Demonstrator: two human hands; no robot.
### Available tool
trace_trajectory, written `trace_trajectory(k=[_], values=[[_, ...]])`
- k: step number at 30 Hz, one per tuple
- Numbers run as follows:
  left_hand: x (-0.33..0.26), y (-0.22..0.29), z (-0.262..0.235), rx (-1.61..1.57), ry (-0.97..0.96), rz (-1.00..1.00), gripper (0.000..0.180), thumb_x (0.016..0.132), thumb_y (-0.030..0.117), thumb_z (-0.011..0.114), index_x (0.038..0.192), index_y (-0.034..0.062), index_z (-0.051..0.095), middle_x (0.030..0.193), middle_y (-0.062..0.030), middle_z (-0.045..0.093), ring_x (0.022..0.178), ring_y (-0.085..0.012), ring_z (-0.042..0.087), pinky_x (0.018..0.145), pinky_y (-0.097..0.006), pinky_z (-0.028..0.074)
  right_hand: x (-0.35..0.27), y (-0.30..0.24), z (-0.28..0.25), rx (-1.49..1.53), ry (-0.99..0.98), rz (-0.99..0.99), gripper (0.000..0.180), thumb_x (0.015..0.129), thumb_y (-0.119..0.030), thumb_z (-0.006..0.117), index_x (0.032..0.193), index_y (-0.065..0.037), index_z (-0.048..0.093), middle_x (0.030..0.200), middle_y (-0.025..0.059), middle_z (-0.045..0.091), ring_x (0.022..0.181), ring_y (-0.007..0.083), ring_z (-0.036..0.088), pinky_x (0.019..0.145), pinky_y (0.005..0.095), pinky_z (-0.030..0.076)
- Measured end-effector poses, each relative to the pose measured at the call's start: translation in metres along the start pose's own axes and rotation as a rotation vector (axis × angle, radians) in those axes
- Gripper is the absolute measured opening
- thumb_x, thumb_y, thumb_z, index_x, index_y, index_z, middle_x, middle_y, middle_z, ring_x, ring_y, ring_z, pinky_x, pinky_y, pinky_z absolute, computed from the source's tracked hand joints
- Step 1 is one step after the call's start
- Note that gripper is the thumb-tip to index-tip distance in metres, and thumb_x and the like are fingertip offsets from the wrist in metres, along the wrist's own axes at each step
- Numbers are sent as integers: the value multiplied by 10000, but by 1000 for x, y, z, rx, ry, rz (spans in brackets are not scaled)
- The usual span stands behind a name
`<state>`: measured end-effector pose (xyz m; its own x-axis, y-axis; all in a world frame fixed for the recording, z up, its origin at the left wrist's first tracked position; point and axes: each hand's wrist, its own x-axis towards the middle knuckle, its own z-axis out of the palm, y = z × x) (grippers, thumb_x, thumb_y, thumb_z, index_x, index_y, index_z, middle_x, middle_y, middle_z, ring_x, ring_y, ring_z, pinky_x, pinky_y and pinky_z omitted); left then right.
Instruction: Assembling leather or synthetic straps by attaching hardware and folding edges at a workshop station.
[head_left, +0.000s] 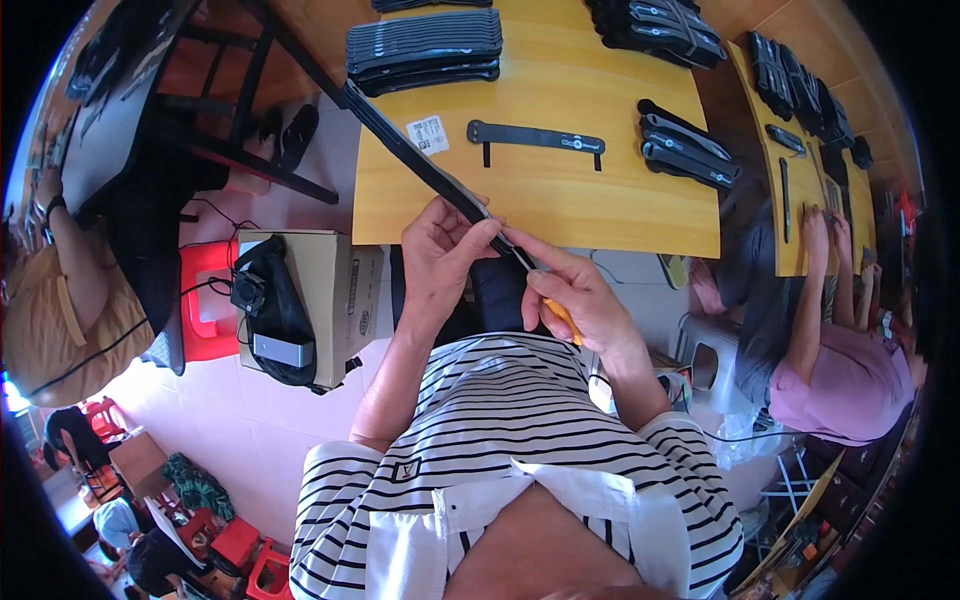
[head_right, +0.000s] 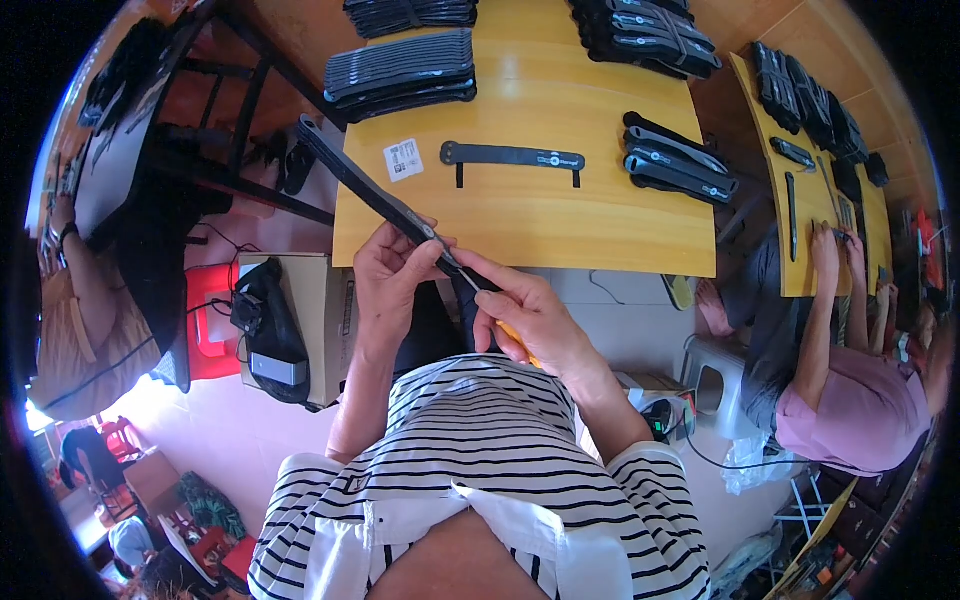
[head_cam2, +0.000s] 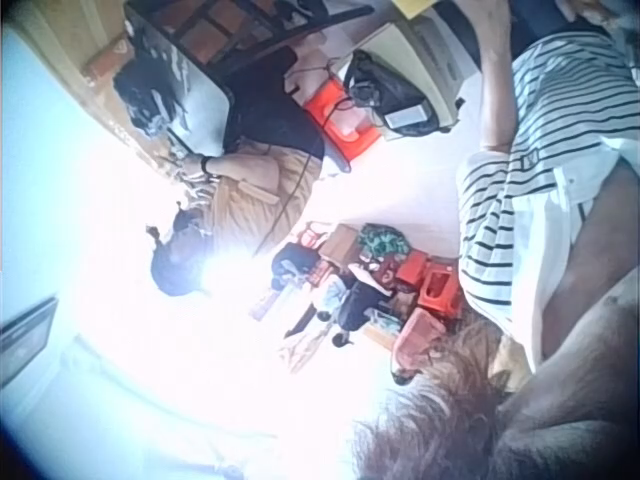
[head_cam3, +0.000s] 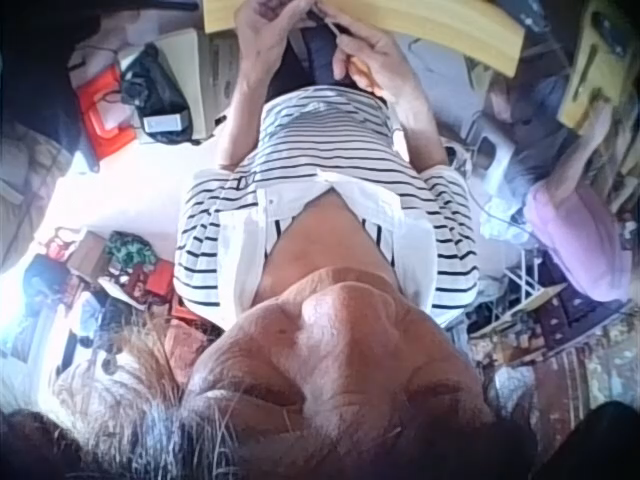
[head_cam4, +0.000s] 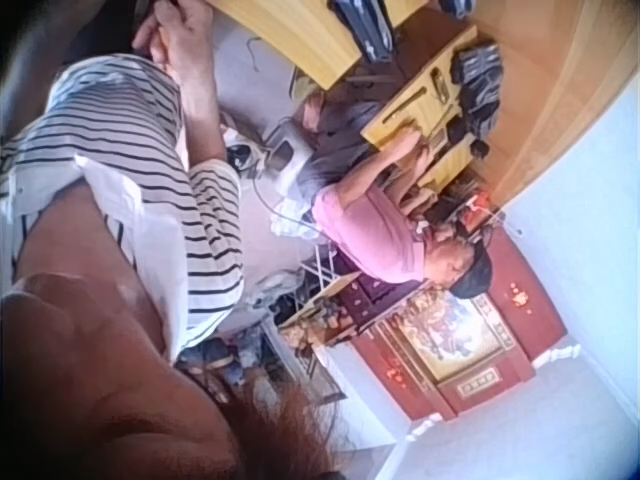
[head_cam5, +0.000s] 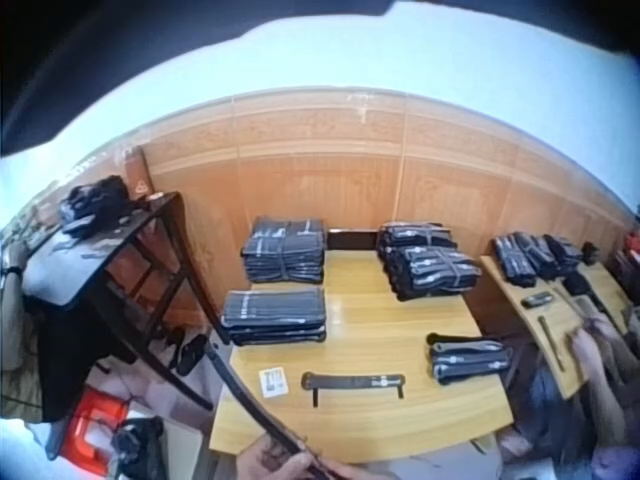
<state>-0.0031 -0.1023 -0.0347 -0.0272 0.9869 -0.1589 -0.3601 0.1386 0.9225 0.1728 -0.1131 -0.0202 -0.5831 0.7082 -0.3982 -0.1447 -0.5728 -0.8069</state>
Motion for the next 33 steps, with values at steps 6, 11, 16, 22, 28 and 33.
trace_trajectory(k=[6,11,16,22,28,33], values=[[-1,-2,-1,84,-34,69,270,802,61,639,1024,-27,511,862,-78,614,791,-112,600,644,-217,499,-1,3,-2,86,-24,4,462,924,-111,389,1376,-130,293,602,87,570,346,29,377,328,143,294],[0,-3,-2,122,-63,73,273,789,47,651,1016,-27,519,868,-74,614,786,-109,597,655,-222,497,-3,3,-3,156,-37,29,469,928,-110,386,1383,-125,270,607,104,579,340,30,368,322,143,280],[-1,-3,-3,228,-111,162,283,786,12,633,1045,-23,523,904,-98,619,847,-154,608,744,-245,496,-3,5,-2,-33,50,1,423,924,-107,407,1344,-132,363,584,72,560,345,28,352,323,151,266],[-6,-7,7,207,-44,259,250,788,-49,596,1029,-43,530,935,-104,614,856,-157,600,790,-263,479,4,12,3,12,153,-42,394,912,-86,427,1303,-134,433,573,37,544,353,29,353,331,153,274],[-3,-5,1,55,12,100,220,840,102,583,1019,-22,554,899,-94,626,799,-129,613,714,-244,511,8,11,9,-263,186,-207,390,910,-81,435,1295,-136,447,553,6,503,370,27,343,344,156,263],[-1,-5,-12,72,-137,22,213,846,115,573,1008,-23,562,871,-85,619,785,-134,617,696,-257,527,4,10,2,-159,99,-171,378,900,-71,452,1275,-115,470,534,-7,461,377,28,335,347,155,243]])
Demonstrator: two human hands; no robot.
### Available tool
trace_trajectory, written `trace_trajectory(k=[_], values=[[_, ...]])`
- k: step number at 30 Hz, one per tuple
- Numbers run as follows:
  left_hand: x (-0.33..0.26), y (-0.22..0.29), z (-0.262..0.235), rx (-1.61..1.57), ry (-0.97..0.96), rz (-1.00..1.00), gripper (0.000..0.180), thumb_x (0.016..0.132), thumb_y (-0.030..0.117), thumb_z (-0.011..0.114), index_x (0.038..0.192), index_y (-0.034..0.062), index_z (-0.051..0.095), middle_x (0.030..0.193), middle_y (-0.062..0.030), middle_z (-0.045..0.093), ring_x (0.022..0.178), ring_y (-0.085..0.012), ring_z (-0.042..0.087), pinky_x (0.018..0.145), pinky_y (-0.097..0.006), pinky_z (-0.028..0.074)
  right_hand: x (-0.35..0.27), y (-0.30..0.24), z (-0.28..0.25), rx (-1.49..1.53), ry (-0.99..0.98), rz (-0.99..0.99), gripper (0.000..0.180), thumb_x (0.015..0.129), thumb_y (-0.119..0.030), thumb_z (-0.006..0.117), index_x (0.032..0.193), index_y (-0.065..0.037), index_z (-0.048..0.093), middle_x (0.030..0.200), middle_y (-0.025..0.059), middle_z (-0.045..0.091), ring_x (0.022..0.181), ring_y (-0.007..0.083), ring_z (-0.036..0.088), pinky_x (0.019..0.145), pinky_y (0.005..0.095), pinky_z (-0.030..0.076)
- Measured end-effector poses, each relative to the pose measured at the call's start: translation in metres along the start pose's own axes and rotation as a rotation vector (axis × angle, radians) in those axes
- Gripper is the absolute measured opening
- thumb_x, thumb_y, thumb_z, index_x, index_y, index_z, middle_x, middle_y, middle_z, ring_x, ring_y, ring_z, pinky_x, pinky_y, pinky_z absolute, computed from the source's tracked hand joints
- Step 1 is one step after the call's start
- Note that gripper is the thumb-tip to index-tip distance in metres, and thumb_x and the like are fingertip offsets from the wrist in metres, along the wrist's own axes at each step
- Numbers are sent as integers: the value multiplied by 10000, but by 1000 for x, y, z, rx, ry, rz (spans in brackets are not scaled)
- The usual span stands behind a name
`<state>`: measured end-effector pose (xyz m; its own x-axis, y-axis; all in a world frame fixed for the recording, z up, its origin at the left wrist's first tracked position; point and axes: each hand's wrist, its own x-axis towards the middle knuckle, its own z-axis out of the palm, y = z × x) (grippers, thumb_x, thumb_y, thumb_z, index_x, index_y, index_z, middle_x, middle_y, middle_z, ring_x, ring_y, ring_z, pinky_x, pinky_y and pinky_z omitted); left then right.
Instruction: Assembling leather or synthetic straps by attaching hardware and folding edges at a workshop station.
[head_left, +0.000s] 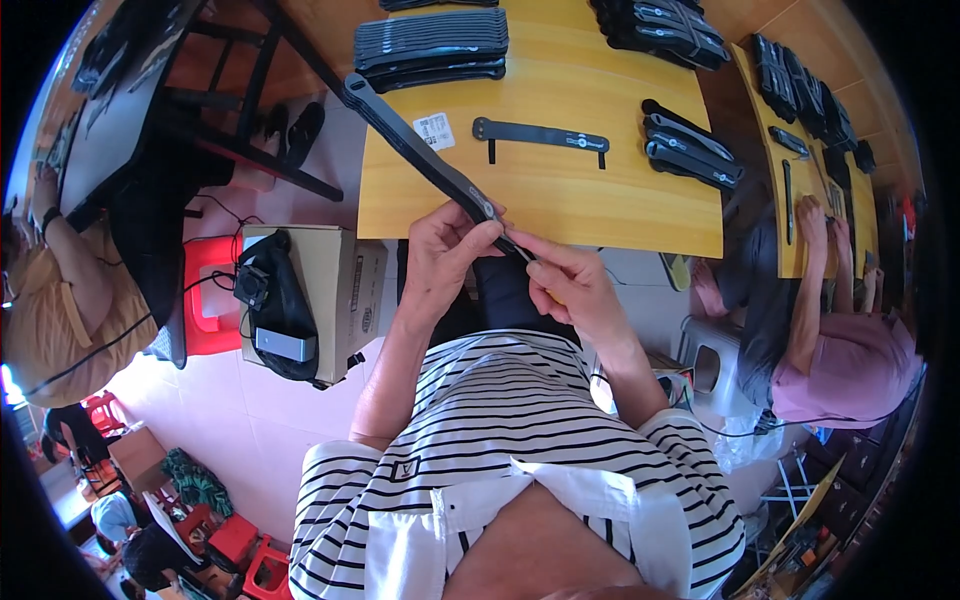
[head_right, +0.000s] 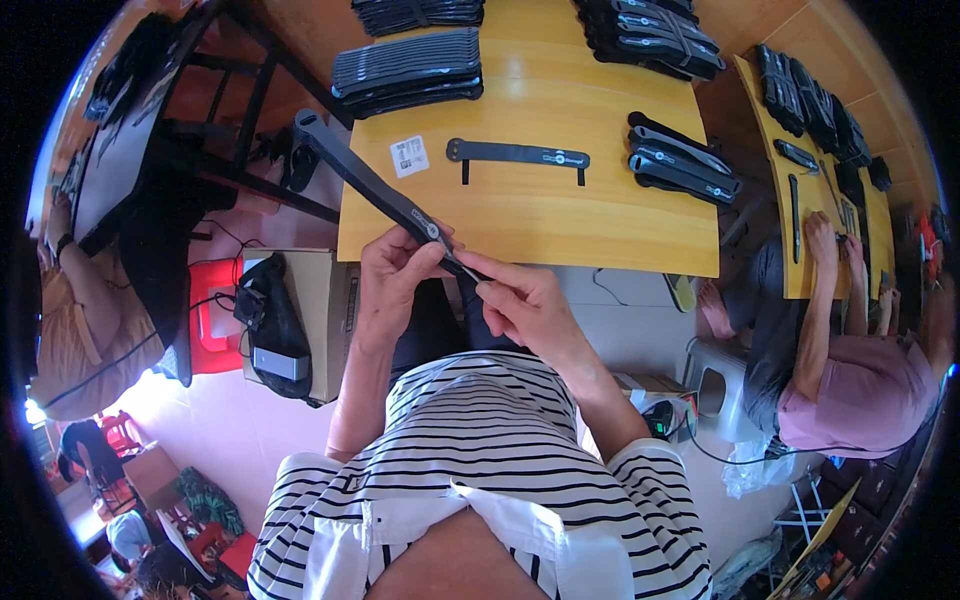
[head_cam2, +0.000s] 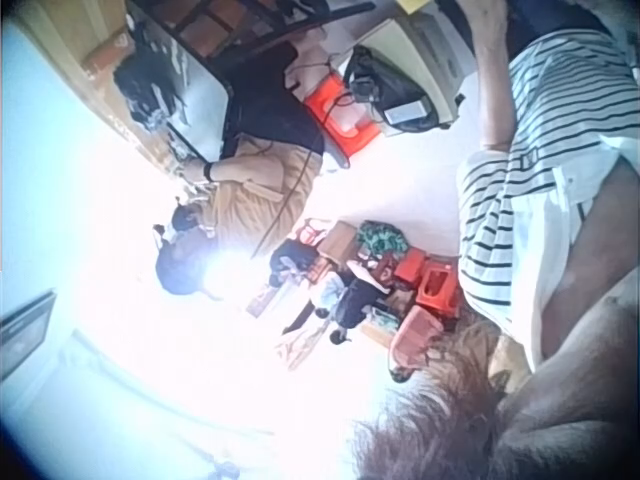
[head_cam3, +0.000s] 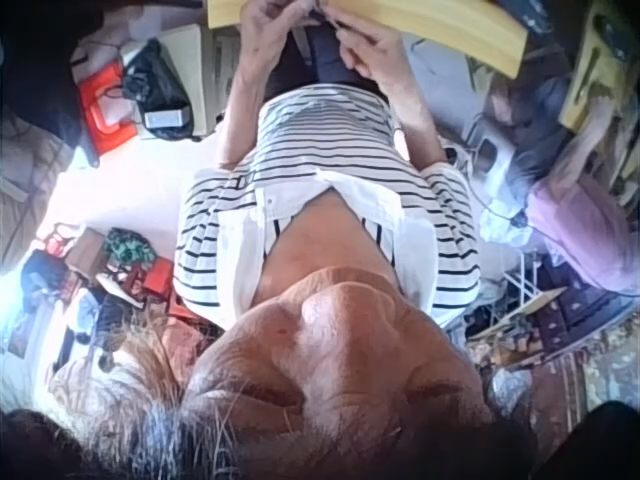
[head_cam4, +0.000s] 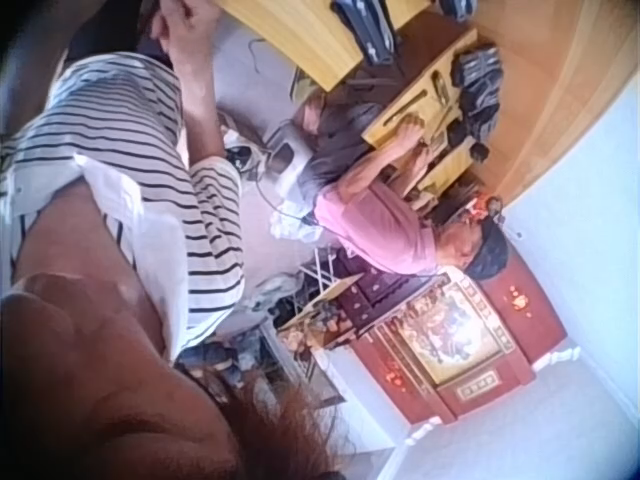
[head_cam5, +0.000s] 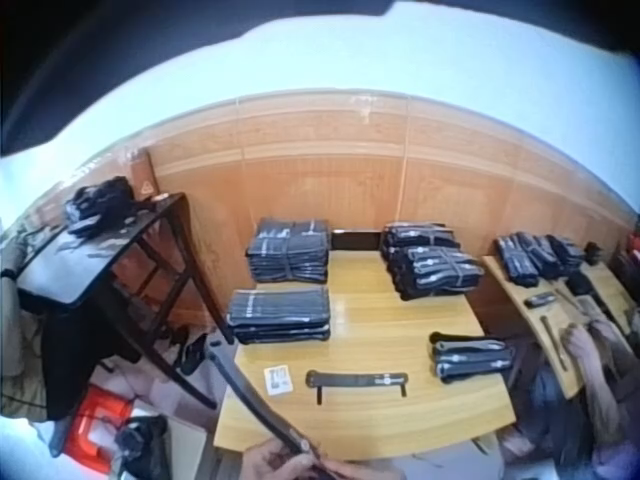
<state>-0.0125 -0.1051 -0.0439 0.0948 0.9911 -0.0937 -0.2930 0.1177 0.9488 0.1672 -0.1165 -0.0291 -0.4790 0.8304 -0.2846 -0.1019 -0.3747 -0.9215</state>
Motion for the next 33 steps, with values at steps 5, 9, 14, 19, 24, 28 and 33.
trace_trajectory(k=[5,9,14,19,24,28,33], values=[[0,6,1,-81,-32,-38,223,833,108,587,1010,-26,562,861,-81,616,780,-134,618,690,-253,528,-3,-5,-2,450,-110,170,358,892,-62,463,1246,-96,500,520,-8,445,376,25,326,347,155,226],[2,0,3,20,60,0,252,800,72,624,1019,-28,550,846,-78,617,770,-131,618,676,-246,531,0,-3,8,200,27,91,348,898,-61,452,1240,-92,507,541,-14,452,409,28,353,356,152,237],[0,7,2,69,-4,-77,305,774,41,655,1040,-33,526,833,-84,626,736,-131,623,670,-235,530,4,6,7,-68,51,-83,342,904,-53,438,1238,-79,506,573,-34,443,456,25,366,366,152,243],[0,10,-2,7,-74,-144,325,772,53,671,1032,-48,505,830,-95,619,729,-130,624,645,-224,517,3,0,4,253,-25,98,328,896,-34,457,1215,-63,526,578,-58,399,456,19,332,385,147,229],[-2,11,-3,-37,-115,-150,354,777,48,664,1066,-55,488,834,-98,621,734,-140,630,646,-228,519,3,2,-1,223,-65,94,325,894,-27,462,1210,-60,529,591,-60,390,462,19,323,392,146,222],[-4,8,2,-33,-76,-154,347,783,42,656,1068,-60,485,842,-102,619,745,-143,629,651,-228,519,8,15,-5,-164,17,-163,326,895,-25,462,1212,-59,528,585,-63,389,467,18,325,392,151,217],[-3,4,10,47,50,-2,331,787,19,643,1065,-64,483,842,-95,611,753,-135,624,656,-228,519,10,9,1,130,2,-35,326,902,-60,462,1223,-67,518,572,-63,364,449,12,301,374,152,206]])
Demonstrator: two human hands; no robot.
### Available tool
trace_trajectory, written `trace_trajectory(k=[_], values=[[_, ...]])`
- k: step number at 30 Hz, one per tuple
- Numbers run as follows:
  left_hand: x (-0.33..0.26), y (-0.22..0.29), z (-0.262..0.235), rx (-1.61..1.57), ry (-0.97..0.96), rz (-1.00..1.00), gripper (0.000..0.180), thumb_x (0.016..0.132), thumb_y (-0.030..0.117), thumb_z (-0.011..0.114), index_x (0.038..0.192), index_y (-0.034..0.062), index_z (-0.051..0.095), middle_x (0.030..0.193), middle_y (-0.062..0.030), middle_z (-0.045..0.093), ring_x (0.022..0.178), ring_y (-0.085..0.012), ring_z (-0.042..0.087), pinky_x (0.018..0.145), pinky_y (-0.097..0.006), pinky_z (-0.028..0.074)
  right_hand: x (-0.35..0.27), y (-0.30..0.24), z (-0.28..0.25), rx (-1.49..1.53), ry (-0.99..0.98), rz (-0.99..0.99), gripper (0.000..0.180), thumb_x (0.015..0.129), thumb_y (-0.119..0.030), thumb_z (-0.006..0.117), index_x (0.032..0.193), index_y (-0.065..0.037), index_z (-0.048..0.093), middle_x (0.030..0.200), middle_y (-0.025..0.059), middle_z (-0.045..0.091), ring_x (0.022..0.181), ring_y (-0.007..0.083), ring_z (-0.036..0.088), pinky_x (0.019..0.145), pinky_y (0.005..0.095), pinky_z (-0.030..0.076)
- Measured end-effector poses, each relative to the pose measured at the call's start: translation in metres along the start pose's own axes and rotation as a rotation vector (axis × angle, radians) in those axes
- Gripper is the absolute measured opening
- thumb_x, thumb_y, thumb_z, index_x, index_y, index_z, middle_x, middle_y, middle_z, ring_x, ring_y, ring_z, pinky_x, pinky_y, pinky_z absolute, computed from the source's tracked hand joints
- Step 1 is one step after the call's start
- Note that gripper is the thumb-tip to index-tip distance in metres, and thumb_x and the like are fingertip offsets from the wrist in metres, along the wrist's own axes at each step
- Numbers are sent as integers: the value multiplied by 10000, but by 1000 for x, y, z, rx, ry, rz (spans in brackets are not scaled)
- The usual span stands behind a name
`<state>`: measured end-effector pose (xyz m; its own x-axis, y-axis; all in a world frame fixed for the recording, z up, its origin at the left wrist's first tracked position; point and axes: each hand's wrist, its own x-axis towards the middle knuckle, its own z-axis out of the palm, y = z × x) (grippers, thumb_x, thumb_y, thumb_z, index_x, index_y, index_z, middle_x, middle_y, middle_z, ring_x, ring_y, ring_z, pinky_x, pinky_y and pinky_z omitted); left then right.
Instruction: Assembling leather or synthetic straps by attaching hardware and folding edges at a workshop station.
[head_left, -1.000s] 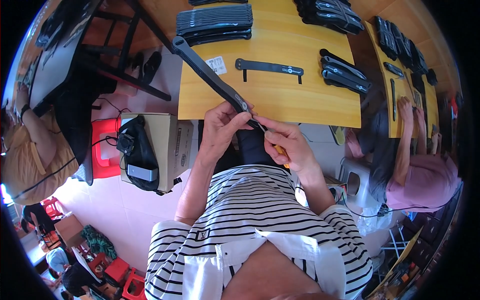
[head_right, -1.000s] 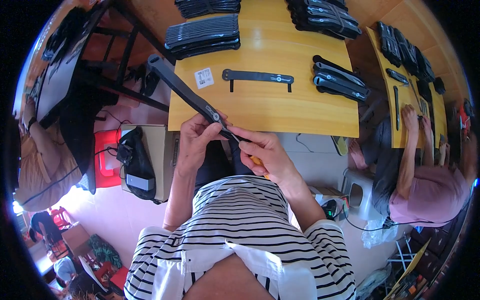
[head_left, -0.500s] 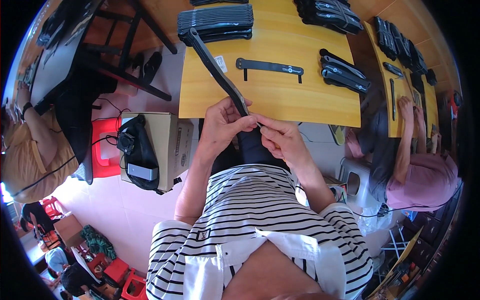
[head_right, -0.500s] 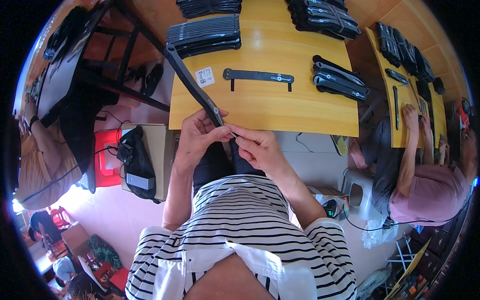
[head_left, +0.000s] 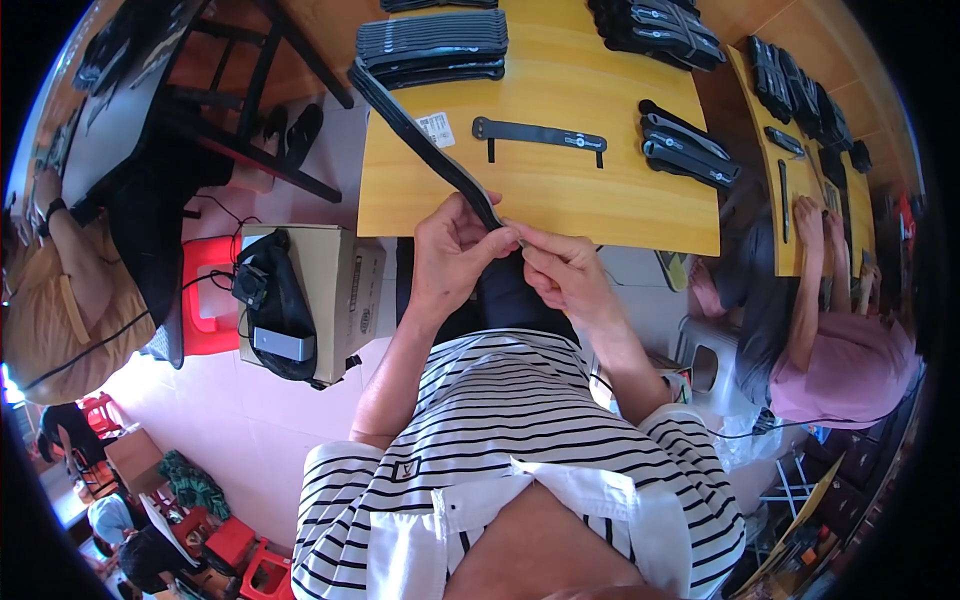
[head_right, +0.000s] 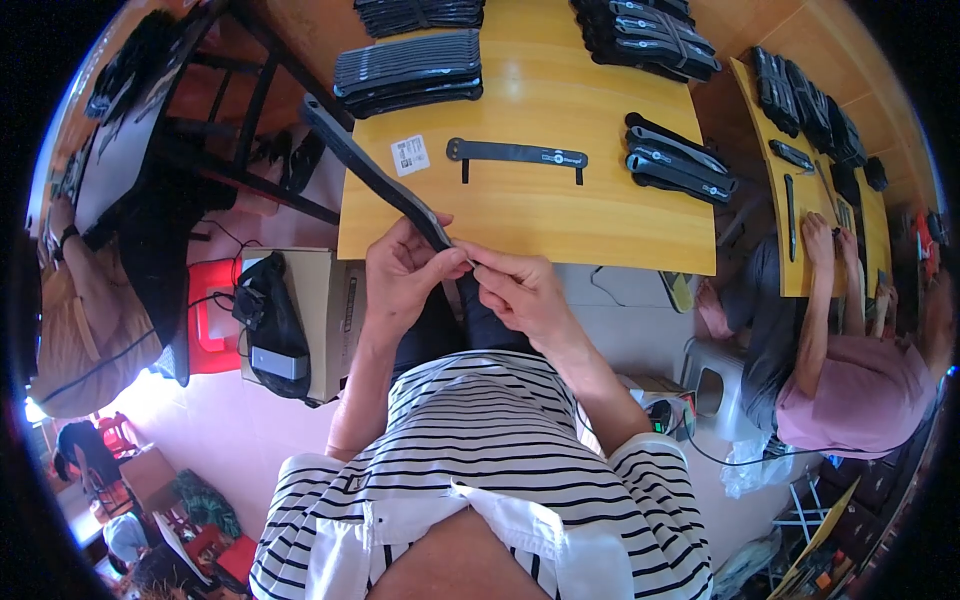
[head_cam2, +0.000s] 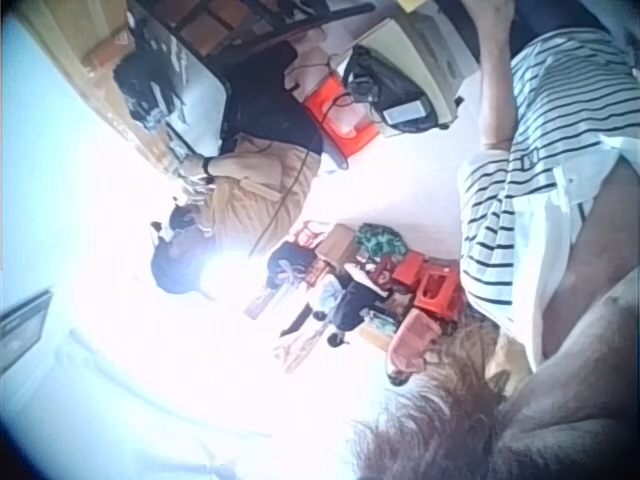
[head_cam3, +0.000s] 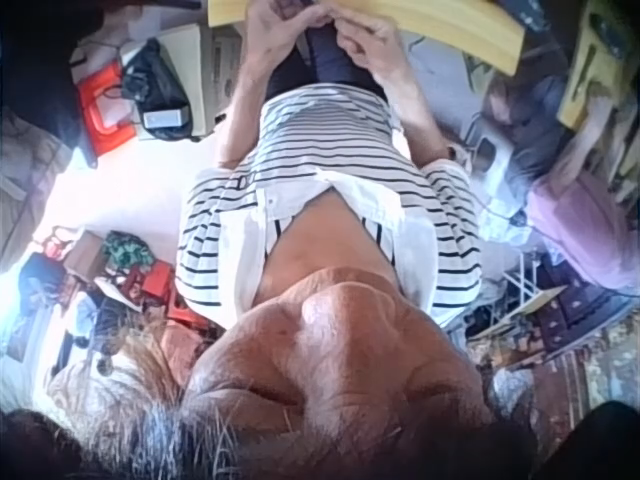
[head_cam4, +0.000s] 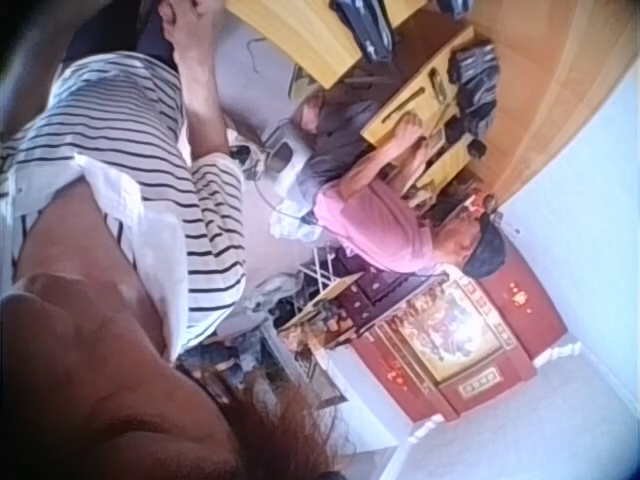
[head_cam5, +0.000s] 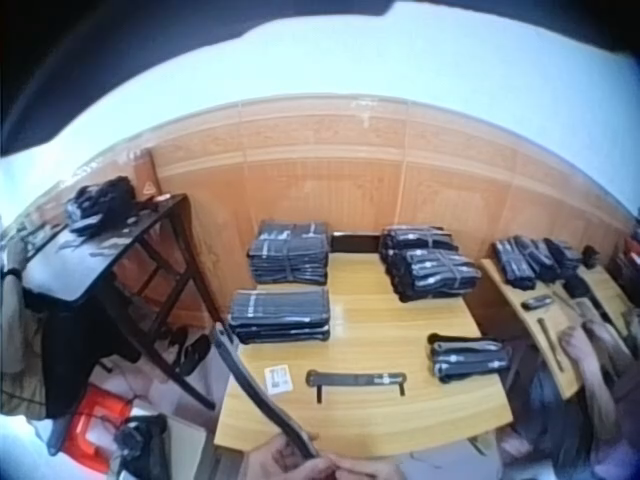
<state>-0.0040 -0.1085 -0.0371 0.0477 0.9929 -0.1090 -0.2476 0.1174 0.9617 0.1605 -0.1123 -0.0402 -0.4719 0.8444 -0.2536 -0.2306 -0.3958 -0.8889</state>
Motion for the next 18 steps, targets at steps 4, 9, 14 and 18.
trace_trajectory(k=[4,9,14,18], values=[[2,-8,4,-10,83,129,328,786,13,641,1063,-64,482,846,-100,613,749,-133,623,665,-230,521,5,6,19,312,96,80,350,911,-110,461,1259,-75,478,545,-57,339,404,7,264,349,152,196],[3,-1,-2,-48,52,71,313,796,1,621,1069,-60,482,862,-114,616,747,-143,625,670,-239,525,10,3,6,313,-20,93,360,909,-105,468,1268,-81,469,553,-55,353,403,9,268,350,152,196],[5,2,-12,-94,-107,-39,315,809,24,613,1083,-59,481,868,-120,617,732,-165,634,660,-246,530,13,-13,-12,-58,-139,30,319,893,-42,476,1205,-74,538,585,-68,388,480,17,327,391,155,227],[7,-1,-14,-148,-169,-95,322,812,37,613,1089,-61,482,870,-120,614,716,-182,639,652,-248,533,24,-25,-30,-141,-295,91,297,901,-53,478,1187,-69,554,590,-63,397,484,24,339,402,159,239]])
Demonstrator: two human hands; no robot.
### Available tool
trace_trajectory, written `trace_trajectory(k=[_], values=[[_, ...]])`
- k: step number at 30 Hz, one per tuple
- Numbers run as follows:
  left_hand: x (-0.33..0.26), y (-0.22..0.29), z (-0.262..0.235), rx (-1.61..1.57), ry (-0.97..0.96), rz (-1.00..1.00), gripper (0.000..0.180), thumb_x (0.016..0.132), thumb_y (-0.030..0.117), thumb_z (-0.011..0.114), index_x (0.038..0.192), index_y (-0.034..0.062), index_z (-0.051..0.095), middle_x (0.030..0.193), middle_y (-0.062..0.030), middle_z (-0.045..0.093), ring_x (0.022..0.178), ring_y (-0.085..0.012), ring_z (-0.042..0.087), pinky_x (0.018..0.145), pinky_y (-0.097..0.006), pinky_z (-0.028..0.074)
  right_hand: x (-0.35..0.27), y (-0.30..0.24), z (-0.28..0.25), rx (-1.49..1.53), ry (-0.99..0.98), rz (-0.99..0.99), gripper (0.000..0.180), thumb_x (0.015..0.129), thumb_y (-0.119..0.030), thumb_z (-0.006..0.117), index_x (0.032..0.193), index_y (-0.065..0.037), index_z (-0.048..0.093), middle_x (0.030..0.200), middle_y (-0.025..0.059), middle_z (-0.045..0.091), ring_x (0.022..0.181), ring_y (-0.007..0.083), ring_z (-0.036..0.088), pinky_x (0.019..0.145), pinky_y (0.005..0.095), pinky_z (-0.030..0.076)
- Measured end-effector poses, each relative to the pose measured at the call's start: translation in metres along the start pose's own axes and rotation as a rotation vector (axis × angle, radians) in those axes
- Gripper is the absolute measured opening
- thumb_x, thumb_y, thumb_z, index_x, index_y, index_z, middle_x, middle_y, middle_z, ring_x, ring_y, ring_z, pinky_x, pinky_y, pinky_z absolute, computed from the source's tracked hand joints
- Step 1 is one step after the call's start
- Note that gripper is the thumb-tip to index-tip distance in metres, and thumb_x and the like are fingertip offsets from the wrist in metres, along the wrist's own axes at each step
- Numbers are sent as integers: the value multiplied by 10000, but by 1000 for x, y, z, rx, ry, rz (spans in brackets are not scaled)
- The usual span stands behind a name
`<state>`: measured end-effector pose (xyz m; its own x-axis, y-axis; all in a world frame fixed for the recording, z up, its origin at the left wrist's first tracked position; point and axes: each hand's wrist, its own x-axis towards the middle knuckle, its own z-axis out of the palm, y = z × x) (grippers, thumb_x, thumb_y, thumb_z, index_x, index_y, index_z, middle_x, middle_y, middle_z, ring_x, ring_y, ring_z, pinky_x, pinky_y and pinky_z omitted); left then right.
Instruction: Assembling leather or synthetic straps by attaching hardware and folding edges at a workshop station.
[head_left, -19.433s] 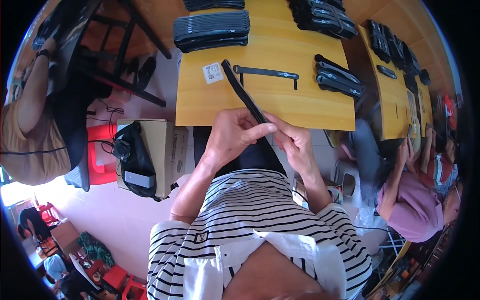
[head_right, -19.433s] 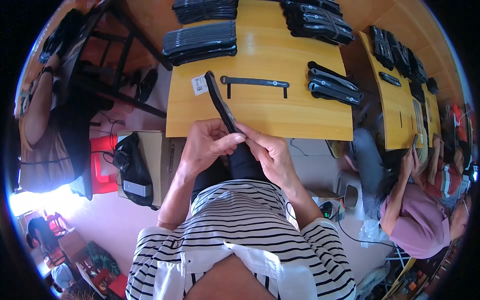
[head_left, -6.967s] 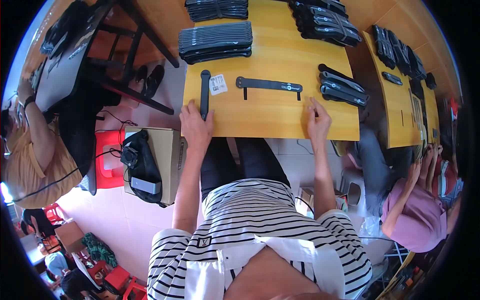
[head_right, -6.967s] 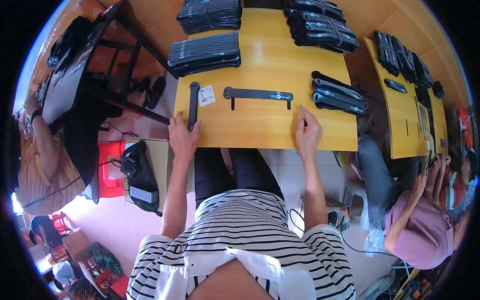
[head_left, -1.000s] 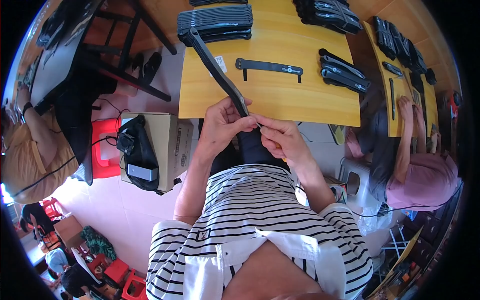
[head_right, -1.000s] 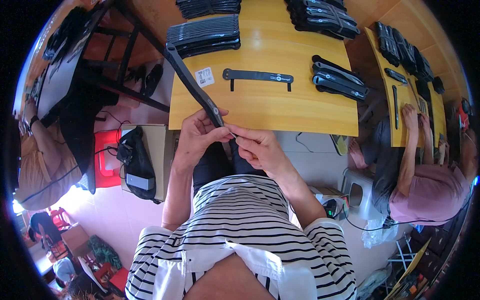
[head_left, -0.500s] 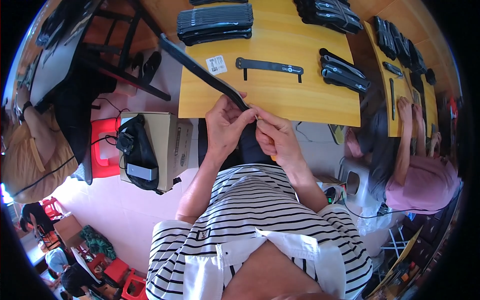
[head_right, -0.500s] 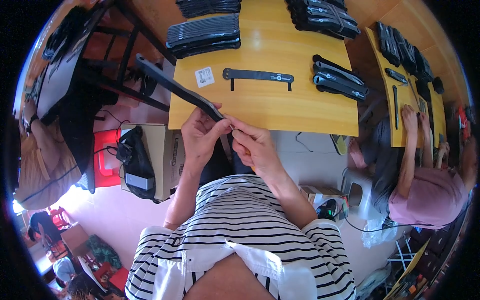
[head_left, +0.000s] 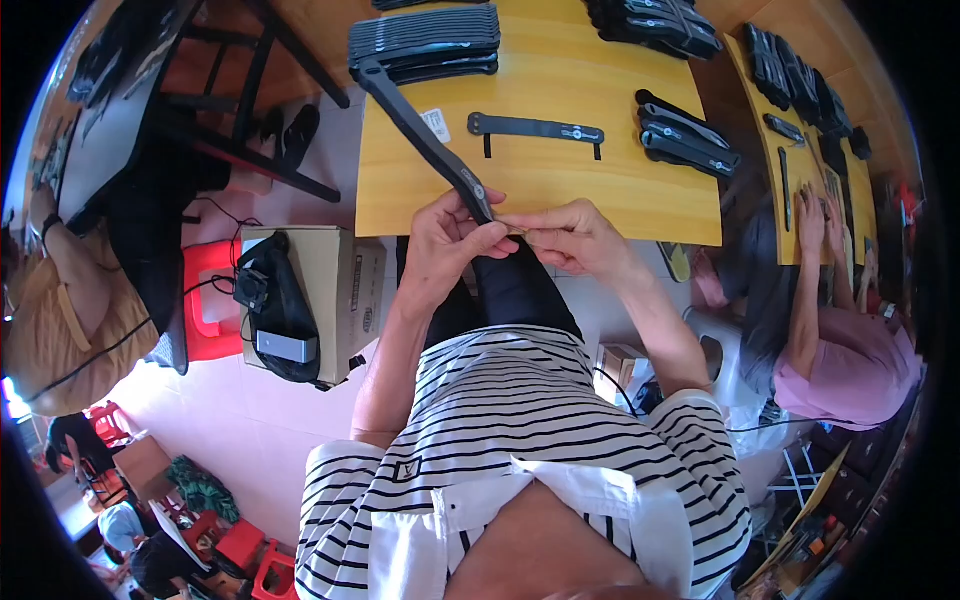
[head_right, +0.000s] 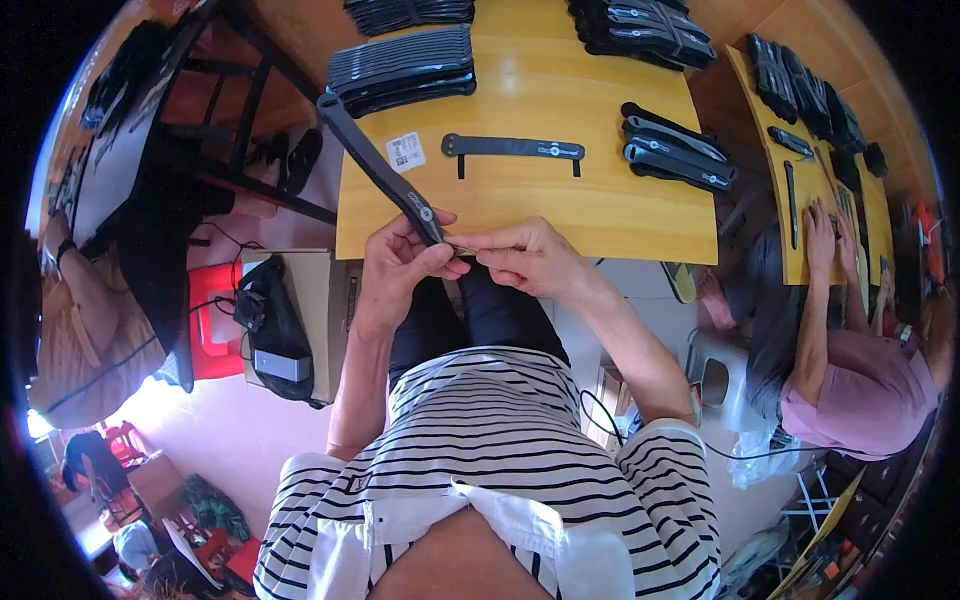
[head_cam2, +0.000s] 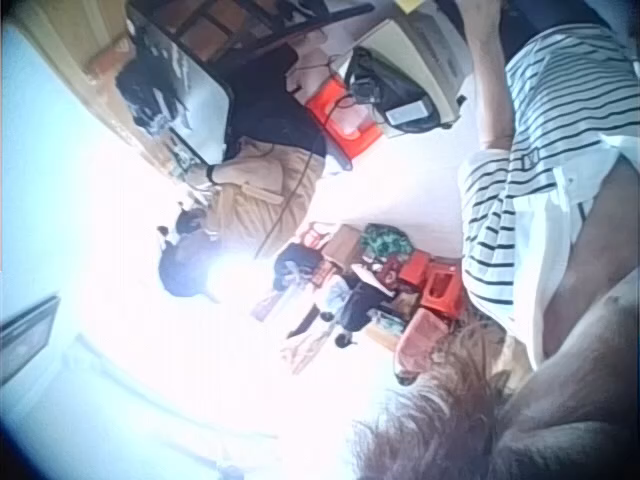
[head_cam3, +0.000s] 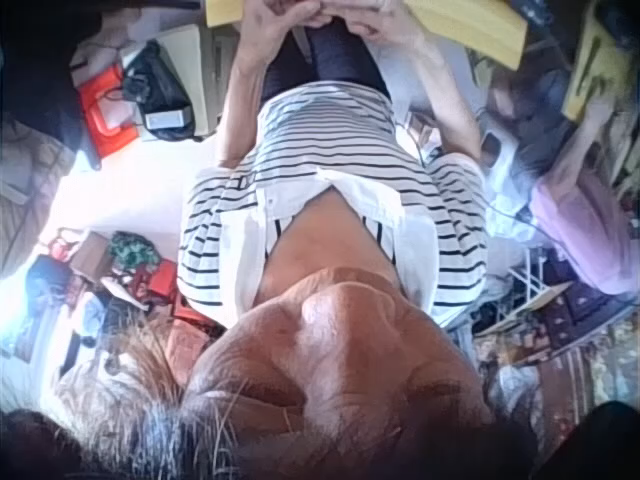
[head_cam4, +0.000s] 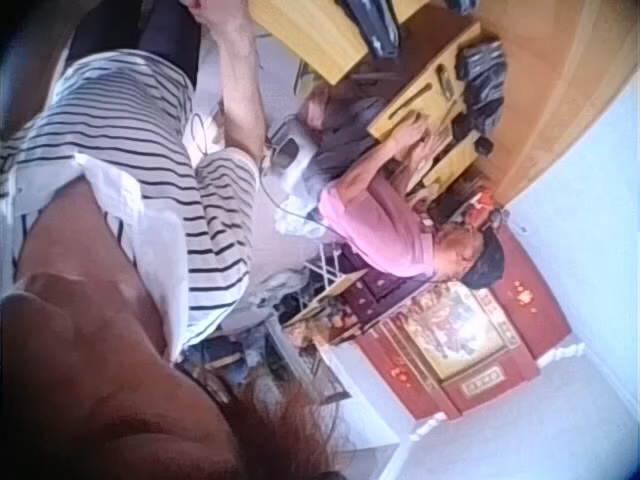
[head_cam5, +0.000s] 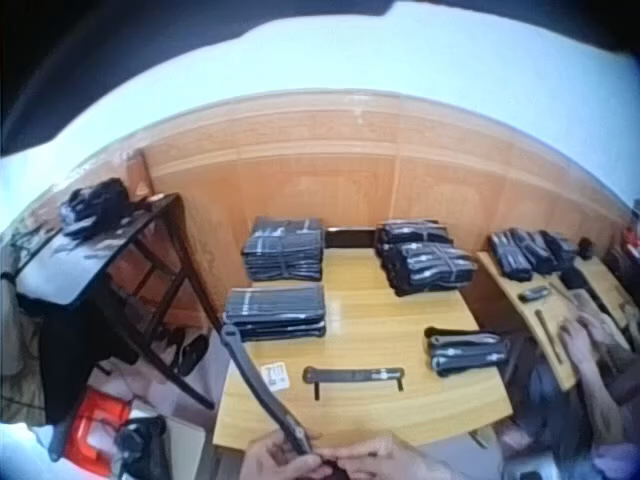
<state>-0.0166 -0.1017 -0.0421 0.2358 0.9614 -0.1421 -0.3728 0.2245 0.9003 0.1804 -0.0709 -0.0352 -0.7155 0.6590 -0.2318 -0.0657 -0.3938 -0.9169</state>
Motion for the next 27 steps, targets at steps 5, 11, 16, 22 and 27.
trace_trajectory(k=[5,11,16,22,27], values=[[5,-9,2,-87,71,99,325,815,35,609,1097,-62,482,871,-111,610,719,-177,639,641,-240,531,3,8,8,143,22,56,329,909,-71,462,1235,-80,509,564,-64,359,452,9,292,381,146,203],[6,-8,5,34,178,134,320,810,42,615,1094,-50,499,840,-62,602,648,-91,587,564,-190,491,6,24,30,322,213,-94,344,912,-72,445,1254,-61,482,552,-58,342,425,12,279,368,152,194],[9,7,-7,234,-27,-65,304,800,53,627,1073,-37,530,809,-33,595,582,-33,512,480,-153,413,-2,17,4,78,121,-55,308,880,-32,500,1181,-63,558,583,-80,390,492,16,334,422,152,243],[12,4,-8,110,-114,-109,308,793,62,637,1073,-27,543,816,-45,609,561,-41,515,460,-153,392,-3,-4,-8,-46,-32,-7,324,880,-32,479,1197,-59,540,573,-68,348,479,28,302,425,170,237],[9,-5,-3,-141,-61,-129,301,829,122,605,1086,-20,539,865,-60,611,652,-81,579,555,-178,460,-4,1,0,50,13,-40,328,886,-40,482,1209,-69,533,593,-73,359,503,26,310,444,169,259]])
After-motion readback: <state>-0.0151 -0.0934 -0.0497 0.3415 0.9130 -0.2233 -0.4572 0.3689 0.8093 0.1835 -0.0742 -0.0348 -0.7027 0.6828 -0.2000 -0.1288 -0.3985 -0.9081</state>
